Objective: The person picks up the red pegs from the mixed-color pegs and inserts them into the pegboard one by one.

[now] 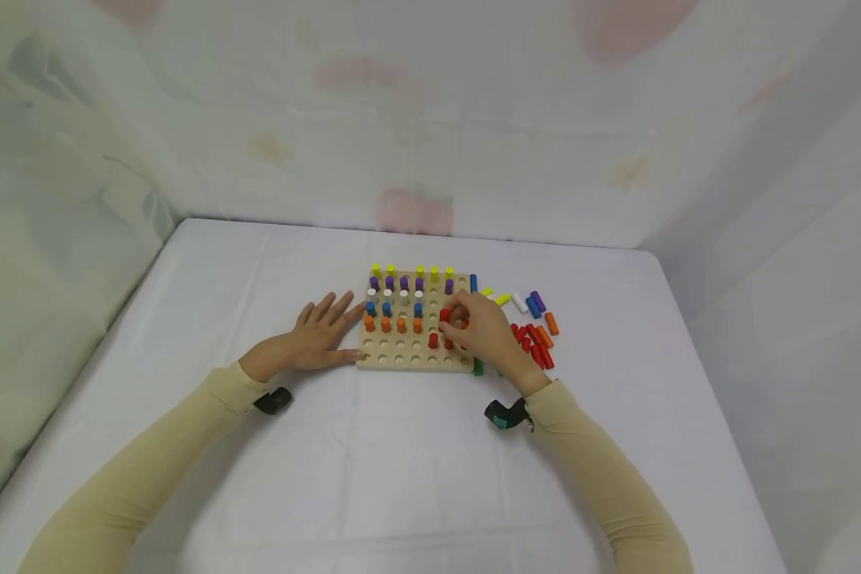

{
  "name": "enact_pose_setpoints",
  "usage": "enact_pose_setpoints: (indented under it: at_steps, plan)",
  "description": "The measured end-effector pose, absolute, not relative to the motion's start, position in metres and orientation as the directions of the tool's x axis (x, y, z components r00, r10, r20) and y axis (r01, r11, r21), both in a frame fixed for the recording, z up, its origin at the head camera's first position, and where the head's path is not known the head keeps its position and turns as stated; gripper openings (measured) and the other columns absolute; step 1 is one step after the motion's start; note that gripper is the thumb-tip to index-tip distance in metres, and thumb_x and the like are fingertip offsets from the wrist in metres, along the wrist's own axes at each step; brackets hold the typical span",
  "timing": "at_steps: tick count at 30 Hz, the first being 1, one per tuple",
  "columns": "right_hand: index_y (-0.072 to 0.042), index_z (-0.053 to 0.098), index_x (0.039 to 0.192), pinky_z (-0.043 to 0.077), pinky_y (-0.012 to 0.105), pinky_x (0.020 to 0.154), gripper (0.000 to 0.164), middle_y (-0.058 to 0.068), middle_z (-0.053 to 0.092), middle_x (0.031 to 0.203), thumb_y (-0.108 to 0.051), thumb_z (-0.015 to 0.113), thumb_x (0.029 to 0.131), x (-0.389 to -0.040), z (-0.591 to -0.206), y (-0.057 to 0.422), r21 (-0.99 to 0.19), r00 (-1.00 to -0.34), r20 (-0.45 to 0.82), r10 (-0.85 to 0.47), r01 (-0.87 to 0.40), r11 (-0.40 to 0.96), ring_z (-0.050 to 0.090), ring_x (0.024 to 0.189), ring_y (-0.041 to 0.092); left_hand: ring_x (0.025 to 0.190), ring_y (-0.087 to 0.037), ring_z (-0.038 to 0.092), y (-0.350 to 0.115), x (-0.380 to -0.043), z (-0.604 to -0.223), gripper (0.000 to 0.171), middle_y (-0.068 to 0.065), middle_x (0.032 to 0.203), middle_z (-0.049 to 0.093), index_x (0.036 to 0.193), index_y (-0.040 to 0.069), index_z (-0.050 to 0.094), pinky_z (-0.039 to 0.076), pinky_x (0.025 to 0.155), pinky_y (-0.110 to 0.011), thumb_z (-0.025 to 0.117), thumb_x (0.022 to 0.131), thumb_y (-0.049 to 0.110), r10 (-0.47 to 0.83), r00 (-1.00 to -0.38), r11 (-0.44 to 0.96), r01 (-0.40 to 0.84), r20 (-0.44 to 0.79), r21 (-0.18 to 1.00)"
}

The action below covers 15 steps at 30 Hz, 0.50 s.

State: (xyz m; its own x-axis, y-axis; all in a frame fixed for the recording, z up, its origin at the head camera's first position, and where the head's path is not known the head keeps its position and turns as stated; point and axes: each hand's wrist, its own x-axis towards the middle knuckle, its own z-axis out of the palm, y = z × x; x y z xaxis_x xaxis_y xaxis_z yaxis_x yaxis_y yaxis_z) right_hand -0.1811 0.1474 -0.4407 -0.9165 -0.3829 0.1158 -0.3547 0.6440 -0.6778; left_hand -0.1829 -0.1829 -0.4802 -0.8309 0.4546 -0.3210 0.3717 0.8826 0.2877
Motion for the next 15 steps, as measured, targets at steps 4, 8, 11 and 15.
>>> enact_pose_setpoints:
  at_steps: [4,8,11,15]
  plan:
    - [-0.008,0.062,0.111,0.059,0.037,0.079,0.028,0.008,0.070,0.100,-0.020,0.075,0.089,-0.1812,-0.4414,0.1462,-0.681,-0.919,0.103,-0.380,-0.344,0.647,0.068,0.097,0.024,0.154,-0.044,-0.013,-0.1824,-0.1832,-0.4777,0.095,-0.013,0.168,-0.011,0.160,0.029,-0.003,-0.003,0.120,-0.069,0.046,0.091,0.072,0.453,-0.833,0.883,0.372,-0.317,0.286]
    - [-0.007,0.063,0.111,0.059,0.039,0.080,0.028,0.009,0.070,0.100,-0.020,0.074,0.089,-0.1803,-0.4409,0.1453,-0.678,-0.915,0.118,-0.386,-0.358,0.641,0.068,0.097,0.026,0.153,-0.046,-0.012,-0.1816,-0.1821,-0.4766,0.094,-0.015,0.168,-0.010,0.161,0.027,-0.002,-0.003,0.119,-0.070,0.048,0.092,0.069,0.458,-0.832,0.881,0.378,-0.312,0.285]
    - [-0.006,0.063,0.111,0.058,0.041,0.081,0.028,0.010,0.071,0.100,-0.019,0.074,0.089,-0.1804,-0.4408,0.1440,-0.678,-0.909,0.137,-0.393,-0.375,0.632,0.068,0.096,0.028,0.153,-0.046,-0.011,-0.1820,-0.1828,-0.4760,0.095,-0.015,0.168,-0.010,0.161,0.027,-0.002,-0.003,0.119,-0.070,0.048,0.092,0.070,0.459,-0.832,0.881,0.381,-0.311,0.281]
    - [-0.006,0.063,0.110,0.058,0.044,0.085,0.027,0.011,0.070,0.101,-0.019,0.075,0.089,-0.1809,-0.4401,0.1413,-0.683,-0.903,0.152,-0.401,-0.390,0.618,0.068,0.096,0.030,0.153,-0.045,-0.011,-0.1818,-0.1840,-0.4747,0.094,-0.015,0.168,-0.009,0.161,0.028,-0.001,-0.002,0.119,-0.070,0.048,0.092,0.070,0.458,-0.835,0.880,0.376,-0.305,0.290]
